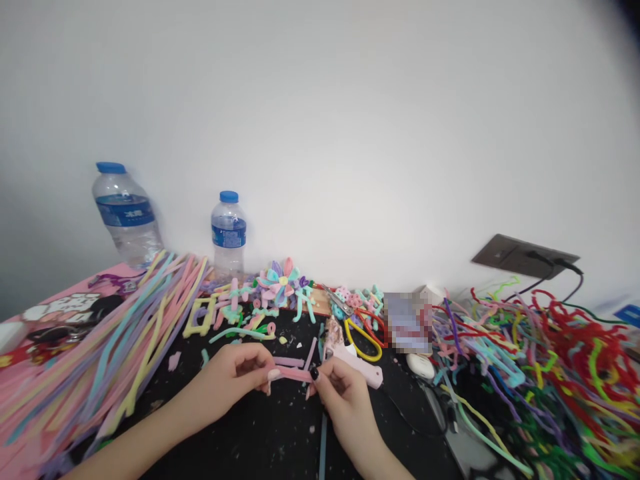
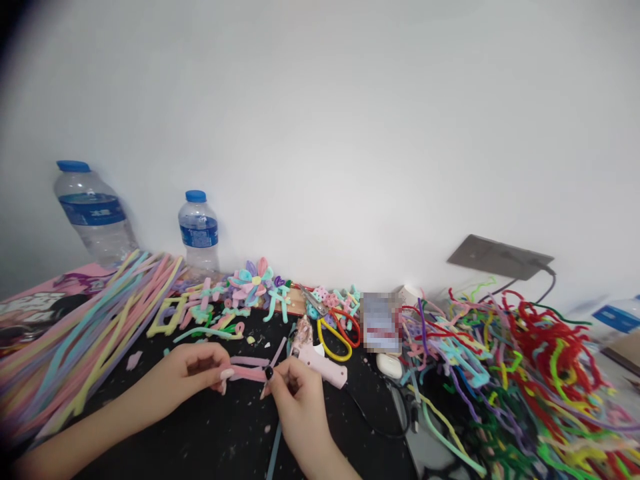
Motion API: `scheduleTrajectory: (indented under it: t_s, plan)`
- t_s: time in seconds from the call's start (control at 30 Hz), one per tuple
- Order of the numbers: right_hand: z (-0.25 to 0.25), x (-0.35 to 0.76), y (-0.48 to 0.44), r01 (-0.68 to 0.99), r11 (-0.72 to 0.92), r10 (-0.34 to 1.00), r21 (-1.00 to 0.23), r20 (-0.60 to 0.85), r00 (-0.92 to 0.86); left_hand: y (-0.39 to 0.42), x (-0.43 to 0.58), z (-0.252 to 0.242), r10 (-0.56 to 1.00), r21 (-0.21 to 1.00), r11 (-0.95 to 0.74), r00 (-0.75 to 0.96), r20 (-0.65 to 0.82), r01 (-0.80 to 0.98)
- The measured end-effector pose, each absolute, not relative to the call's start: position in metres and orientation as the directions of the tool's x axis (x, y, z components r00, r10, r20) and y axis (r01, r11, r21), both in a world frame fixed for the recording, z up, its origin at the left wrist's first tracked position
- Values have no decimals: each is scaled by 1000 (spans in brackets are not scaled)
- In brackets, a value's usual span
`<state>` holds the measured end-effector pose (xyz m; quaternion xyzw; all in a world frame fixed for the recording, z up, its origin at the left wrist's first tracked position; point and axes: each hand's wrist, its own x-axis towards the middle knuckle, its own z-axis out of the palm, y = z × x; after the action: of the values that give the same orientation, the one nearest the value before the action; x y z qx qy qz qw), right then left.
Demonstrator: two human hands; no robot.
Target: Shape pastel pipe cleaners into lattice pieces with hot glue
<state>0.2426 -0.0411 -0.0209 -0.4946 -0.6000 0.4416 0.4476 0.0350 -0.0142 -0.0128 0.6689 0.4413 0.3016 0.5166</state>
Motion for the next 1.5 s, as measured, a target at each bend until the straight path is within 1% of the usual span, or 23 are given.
scheduleTrajectory:
  t_s: [0.07,0.23,0.37,0.5,0.73,0.93,1.17,1.37,1.5]
  plan:
    - [-20,243,-40,169,97,992,-981,81,-102,-14,35,-14,907,961,-66,417,-55,270]
    - [-19,245,-36,18,34,995,-999,32,-94,-13,33,-15,914,972,-48,403,-51,232]
    - [-22,245,-34,53,20,993,-998,13,-120,-13,33,-15,915,974,-43,399,-52,224]
    - [-25,243,-34,35,-1,992,-999,-6,-130,-14,34,-15,912,977,-39,407,-52,211]
    - [-27,243,-37,85,24,994,-996,14,-110,-15,35,-16,909,978,-11,409,-76,207]
    - [-27,242,-38,78,46,995,-996,39,-95,-16,36,-16,908,978,23,405,-106,206]
    - [-28,245,-40,186,110,992,-976,95,-86,-16,38,-14,892,972,22,435,-125,235]
    - [-33,248,-38,317,206,978,-926,187,-87,-19,38,-20,828,968,28,538,-162,248]
    - [-35,248,-40,355,235,972,-905,215,-95,-24,38,-19,770,958,37,602,-208,284]
